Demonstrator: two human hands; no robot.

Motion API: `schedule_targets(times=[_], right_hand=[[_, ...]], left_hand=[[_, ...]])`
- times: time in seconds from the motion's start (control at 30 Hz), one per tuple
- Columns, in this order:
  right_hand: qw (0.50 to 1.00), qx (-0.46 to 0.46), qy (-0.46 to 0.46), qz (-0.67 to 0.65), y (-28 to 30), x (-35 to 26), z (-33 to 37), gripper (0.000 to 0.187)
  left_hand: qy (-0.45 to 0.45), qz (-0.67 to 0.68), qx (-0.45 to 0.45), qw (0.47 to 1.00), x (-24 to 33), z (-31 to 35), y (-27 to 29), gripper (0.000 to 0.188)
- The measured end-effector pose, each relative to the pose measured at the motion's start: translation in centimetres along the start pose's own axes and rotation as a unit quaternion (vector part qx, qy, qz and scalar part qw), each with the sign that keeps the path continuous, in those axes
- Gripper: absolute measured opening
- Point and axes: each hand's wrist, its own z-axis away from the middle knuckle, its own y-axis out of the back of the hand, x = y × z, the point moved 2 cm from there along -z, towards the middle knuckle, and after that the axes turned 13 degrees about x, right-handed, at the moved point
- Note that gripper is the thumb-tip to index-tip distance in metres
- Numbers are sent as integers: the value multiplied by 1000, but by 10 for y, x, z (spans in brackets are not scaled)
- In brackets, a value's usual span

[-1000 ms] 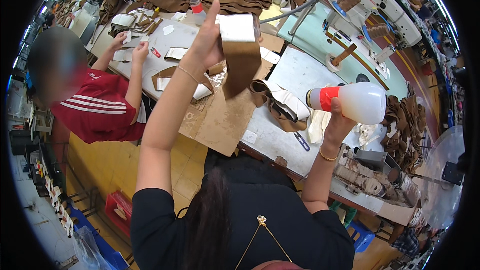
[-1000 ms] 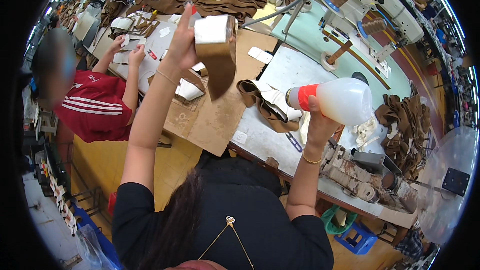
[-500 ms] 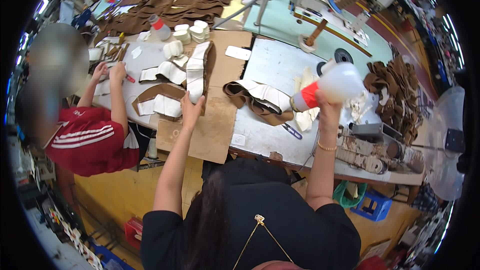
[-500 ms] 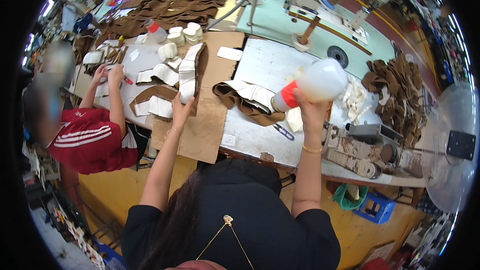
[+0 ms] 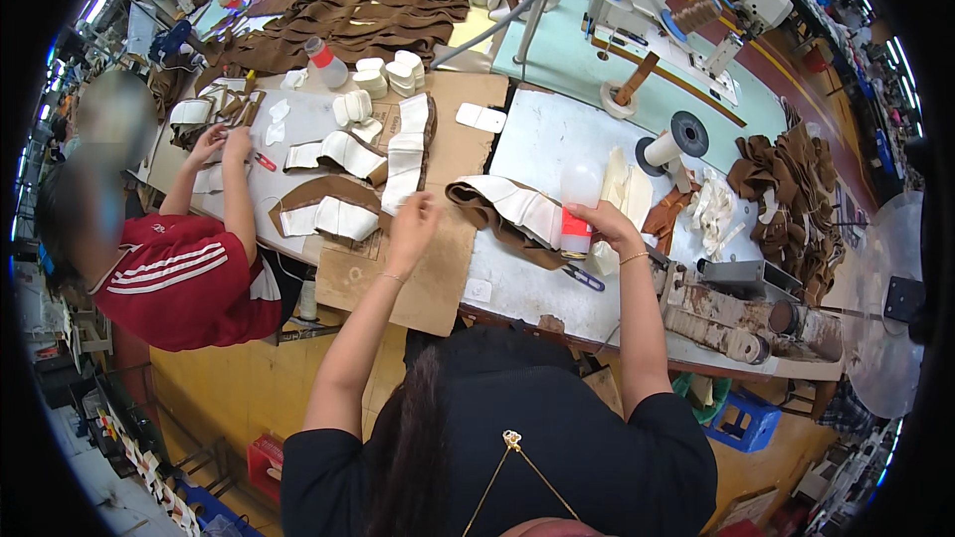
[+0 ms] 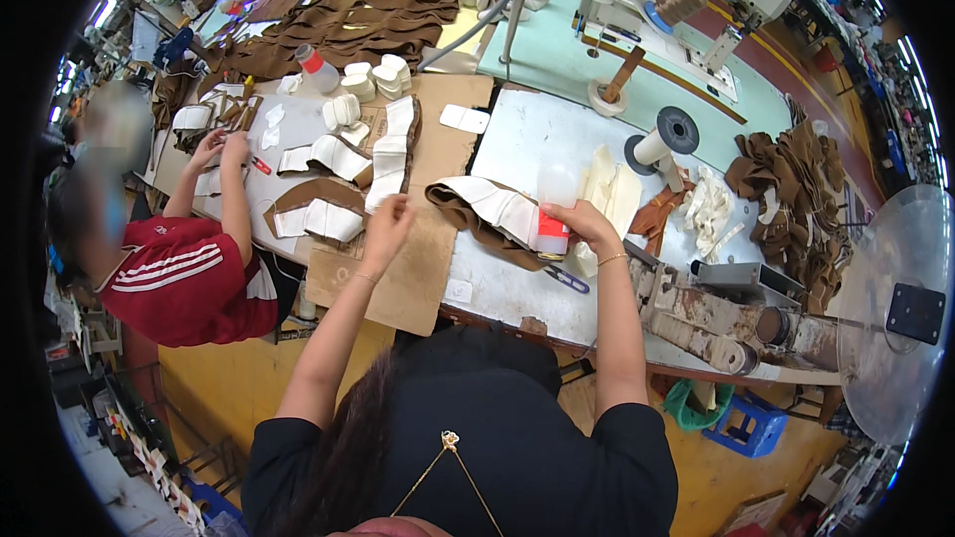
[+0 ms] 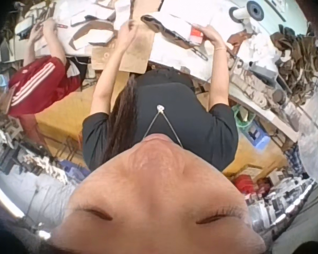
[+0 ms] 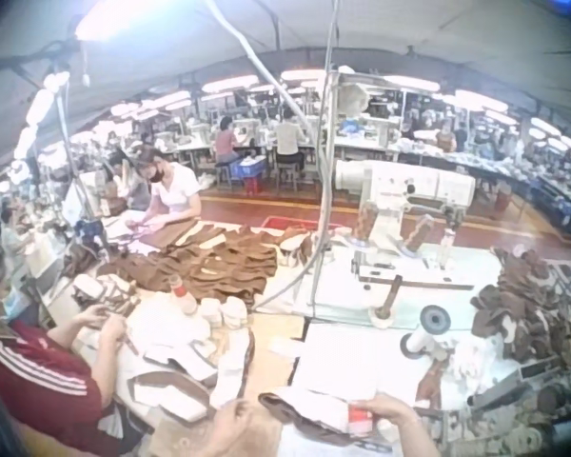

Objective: The person repeatedly applies glue from a squeeze bottle to the edges of small white fabric pieces held in the left hand. The person places each treated piece onto a worktable and picks up the next piece, continuing the process throughout the clip.

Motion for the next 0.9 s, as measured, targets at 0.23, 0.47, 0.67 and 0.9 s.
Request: schedule_targets(times=[0.23,0.47,0.67,0.9], right_hand=[[999,-33,8,37,-10,16,11,52],[992,-17,-38,-119,-9,21,25,52],[958,-121,27,-258,-19,20,54,61],[948,-179,10,-264,-30,21,57,47]], left_hand=[[317,315,-258,857,48,52,-92,34],[484,486,-224,693,56,54,-117,35],[462,528,-188,687,59,53,-103,45],[440,628,-242,594,56,53,-80,42]])
